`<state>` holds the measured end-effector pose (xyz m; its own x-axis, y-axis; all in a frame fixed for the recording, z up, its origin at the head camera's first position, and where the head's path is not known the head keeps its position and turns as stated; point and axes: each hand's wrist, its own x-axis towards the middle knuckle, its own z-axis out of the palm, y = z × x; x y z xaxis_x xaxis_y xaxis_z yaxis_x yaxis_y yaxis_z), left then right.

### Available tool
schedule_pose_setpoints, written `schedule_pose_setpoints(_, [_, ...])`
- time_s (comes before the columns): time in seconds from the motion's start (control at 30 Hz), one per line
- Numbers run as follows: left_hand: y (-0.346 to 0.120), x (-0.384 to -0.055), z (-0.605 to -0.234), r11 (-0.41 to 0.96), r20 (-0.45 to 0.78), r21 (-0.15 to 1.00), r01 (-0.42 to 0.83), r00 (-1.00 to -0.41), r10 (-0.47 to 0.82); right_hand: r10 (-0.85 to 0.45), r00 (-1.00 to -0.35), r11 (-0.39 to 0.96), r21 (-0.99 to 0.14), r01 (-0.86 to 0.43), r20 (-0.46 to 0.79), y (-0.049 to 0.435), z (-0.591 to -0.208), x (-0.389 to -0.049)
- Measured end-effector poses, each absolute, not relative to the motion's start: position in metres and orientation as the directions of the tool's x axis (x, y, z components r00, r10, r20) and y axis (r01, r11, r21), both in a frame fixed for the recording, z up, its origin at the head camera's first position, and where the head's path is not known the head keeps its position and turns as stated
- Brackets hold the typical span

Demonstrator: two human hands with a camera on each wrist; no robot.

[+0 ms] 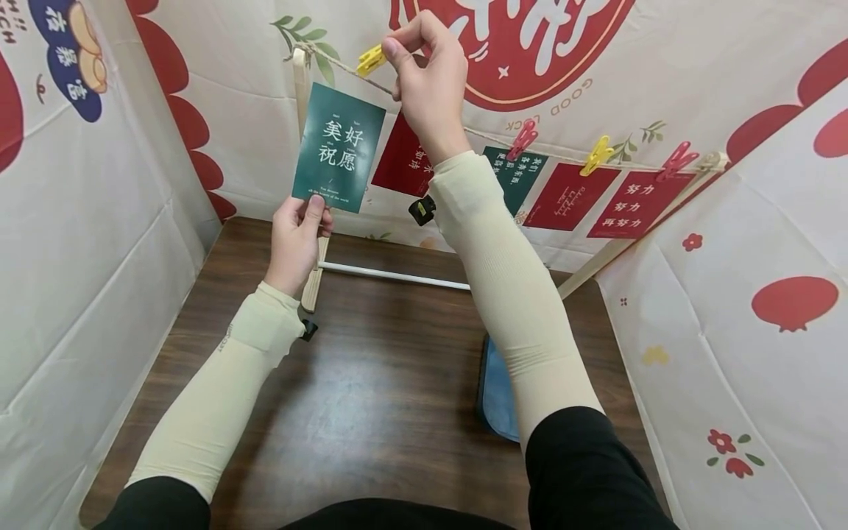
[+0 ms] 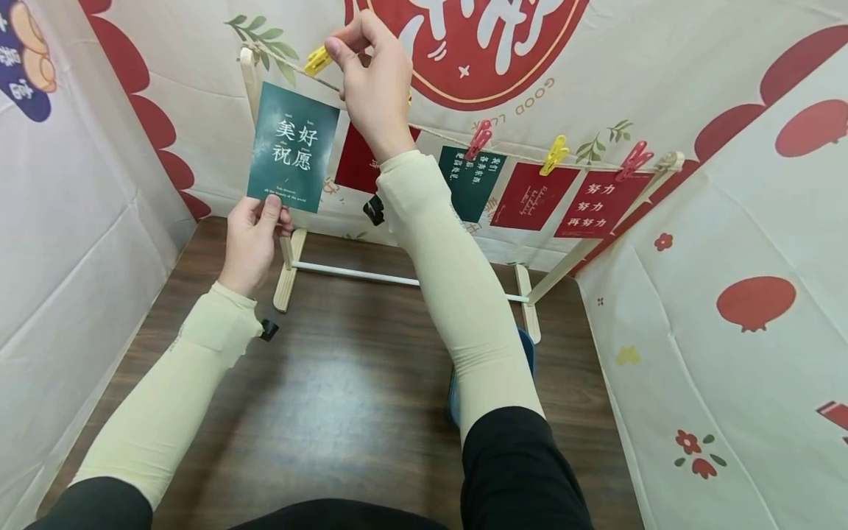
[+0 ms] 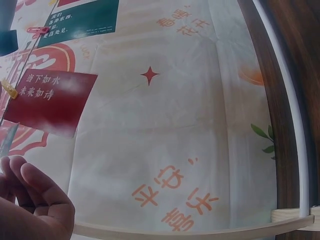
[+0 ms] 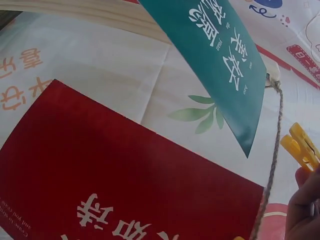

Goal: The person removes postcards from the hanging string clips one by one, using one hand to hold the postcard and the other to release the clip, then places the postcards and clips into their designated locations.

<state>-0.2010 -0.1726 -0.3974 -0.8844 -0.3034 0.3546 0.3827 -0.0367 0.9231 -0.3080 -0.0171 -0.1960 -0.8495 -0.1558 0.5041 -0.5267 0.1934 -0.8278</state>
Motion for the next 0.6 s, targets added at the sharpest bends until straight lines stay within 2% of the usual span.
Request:
schedule_pose_setpoints(0.2, [-0.170, -0.198, -0.397, -0.044, 0.353, 0.922, 0.384, -0.885, -0.305, -0.197, -0.857, 0.086, -0.862, -0.499, 0.476, -0.014, -0.200, -0.298])
schedule_pose_setpoints(0.6, [-0.162, -0.185, -0.394, -0.083, 0.340, 0.920, 0.382, -0.887, -0.313, -0.296, -0.768, 0.019, -0.801, -0.599, 0.568, 0.000, -0.215, -0.279])
